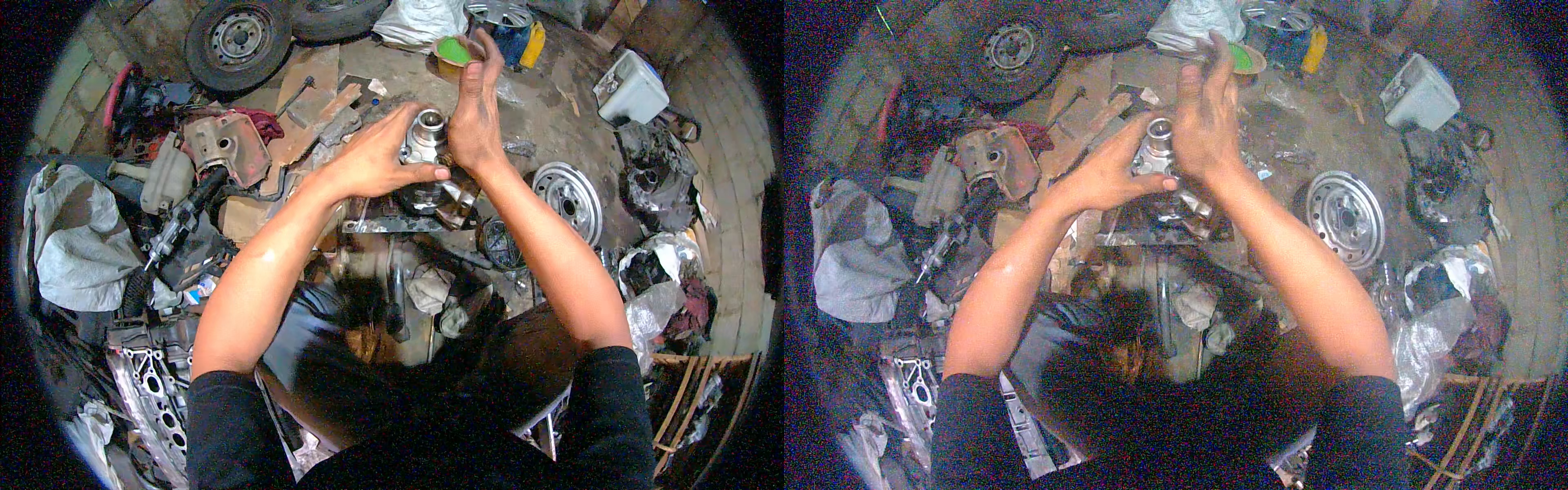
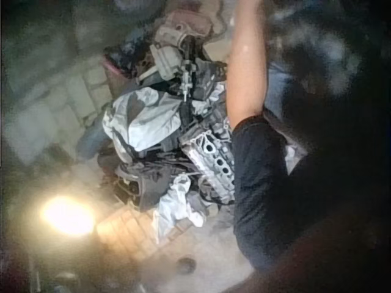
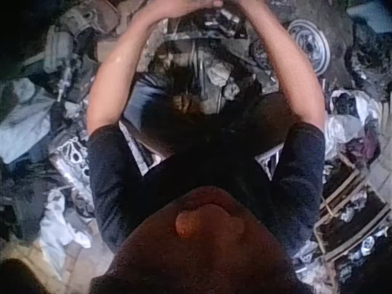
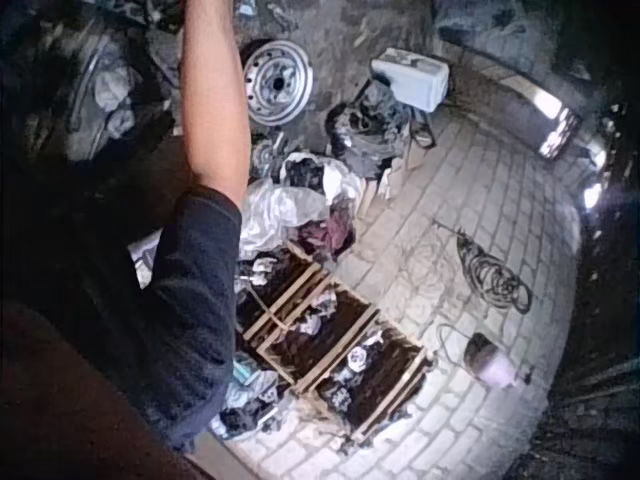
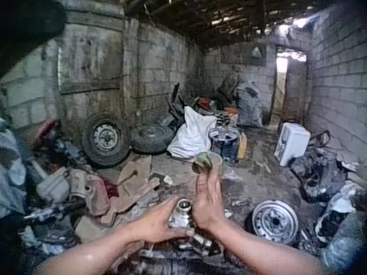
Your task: The person sits on the floor and assembles a metallic mechanical component by joining two halves together. They rotate and align the parts, then wipe the assembly with a cloth before placing it down.
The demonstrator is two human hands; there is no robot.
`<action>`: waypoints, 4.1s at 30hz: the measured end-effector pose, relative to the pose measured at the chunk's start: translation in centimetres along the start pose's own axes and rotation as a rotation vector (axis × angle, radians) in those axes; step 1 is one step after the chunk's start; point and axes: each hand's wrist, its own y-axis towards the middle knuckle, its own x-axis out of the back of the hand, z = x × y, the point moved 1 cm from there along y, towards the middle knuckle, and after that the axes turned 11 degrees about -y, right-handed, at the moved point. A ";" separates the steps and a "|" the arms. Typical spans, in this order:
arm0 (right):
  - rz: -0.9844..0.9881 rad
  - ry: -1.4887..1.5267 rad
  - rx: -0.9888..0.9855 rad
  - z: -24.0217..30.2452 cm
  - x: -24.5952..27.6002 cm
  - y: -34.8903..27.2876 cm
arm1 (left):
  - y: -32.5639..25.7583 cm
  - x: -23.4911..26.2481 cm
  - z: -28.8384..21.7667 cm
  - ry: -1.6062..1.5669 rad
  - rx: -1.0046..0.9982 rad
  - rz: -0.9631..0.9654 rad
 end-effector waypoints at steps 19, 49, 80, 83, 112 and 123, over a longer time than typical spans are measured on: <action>0.558 -0.107 -0.158 -1.2 -1.9 0.5 | -0.4 3.3 0.4 -0.173 0.157 0.297; 0.258 0.084 0.385 2.3 -0.3 0.9 | 5.5 -0.7 2.4 -0.177 0.517 -0.524; -0.092 -0.113 -0.408 -3.8 19.3 -5.1 | 4.2 -1.4 -2.7 -0.115 0.167 -0.197; -0.208 0.116 -0.646 -5.1 22.7 -5.2 | 3.4 -0.9 -2.5 -0.015 0.122 -0.231; 0.896 0.051 -0.818 -6.4 15.6 -23.7 | -17.5 -22.0 -8.2 -0.437 0.300 -0.421; 0.230 -0.070 -0.719 2.2 22.8 -22.1 | -14.8 -24.3 -14.0 -0.640 0.154 -0.286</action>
